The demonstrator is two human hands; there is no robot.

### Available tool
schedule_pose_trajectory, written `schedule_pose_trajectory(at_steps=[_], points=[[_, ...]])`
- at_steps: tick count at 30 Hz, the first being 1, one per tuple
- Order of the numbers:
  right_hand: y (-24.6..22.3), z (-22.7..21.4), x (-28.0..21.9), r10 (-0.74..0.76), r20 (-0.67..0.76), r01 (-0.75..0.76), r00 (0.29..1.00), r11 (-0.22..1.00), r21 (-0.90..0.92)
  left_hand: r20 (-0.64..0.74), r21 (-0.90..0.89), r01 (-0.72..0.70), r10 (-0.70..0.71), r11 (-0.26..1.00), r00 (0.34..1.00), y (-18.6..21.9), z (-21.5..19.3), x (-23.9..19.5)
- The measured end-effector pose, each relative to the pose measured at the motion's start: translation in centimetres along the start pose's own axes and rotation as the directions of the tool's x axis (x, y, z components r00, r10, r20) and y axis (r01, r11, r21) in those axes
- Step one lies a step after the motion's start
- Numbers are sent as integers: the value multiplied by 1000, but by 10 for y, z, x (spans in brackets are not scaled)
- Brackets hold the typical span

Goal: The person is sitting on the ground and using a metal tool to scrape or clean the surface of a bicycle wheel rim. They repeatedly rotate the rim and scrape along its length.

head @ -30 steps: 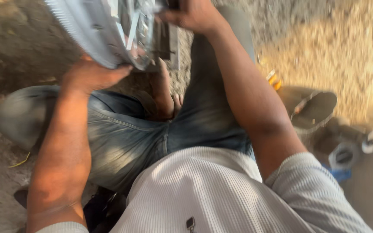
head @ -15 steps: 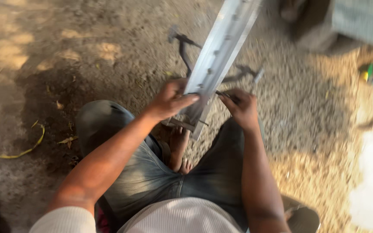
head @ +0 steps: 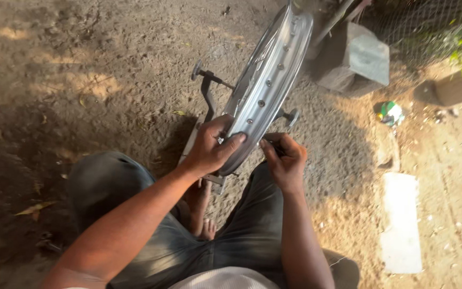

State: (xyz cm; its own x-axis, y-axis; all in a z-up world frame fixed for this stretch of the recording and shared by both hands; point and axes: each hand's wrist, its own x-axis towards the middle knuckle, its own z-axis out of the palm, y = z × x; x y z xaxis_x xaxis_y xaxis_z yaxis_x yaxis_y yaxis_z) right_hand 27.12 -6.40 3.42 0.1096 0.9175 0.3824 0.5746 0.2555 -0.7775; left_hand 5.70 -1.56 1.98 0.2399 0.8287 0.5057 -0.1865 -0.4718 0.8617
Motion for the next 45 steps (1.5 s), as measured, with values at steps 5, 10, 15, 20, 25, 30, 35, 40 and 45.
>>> schedule_pose_trajectory(at_steps=[5,10,15,20,25,30,35,40,45], points=[[-21,7,2,15,-1,-15,1000,999,32,-10,-14,58,-58,998,998,2,0,-9],[-26,-10,9,-85,159,94,984,994,-50,85,-89,97,-90,991,992,-9,-5,-8],[-28,-14,21,-129,3,128,992,986,107,54,-159,178,-172,971,984,-14,-1,-9],[-26,-12,31,-179,-100,166,979,978,-126,58,-134,188,-182,973,982,-20,1,-13],[-12,-15,5,-213,125,238,969,943,-232,-42,72,124,-121,990,992,-18,7,-10],[28,21,-21,115,99,-126,988,986,113,-77,87,51,-44,995,996,-20,11,-6],[75,55,-42,264,242,-352,934,803,480,-60,3,62,-62,998,996,-31,17,-9],[80,56,-33,183,269,-247,946,942,226,-62,2,57,-57,998,996,-31,12,-11],[33,-6,12,0,261,54,965,979,-199,-44,44,92,-91,995,995,-37,17,-11]])
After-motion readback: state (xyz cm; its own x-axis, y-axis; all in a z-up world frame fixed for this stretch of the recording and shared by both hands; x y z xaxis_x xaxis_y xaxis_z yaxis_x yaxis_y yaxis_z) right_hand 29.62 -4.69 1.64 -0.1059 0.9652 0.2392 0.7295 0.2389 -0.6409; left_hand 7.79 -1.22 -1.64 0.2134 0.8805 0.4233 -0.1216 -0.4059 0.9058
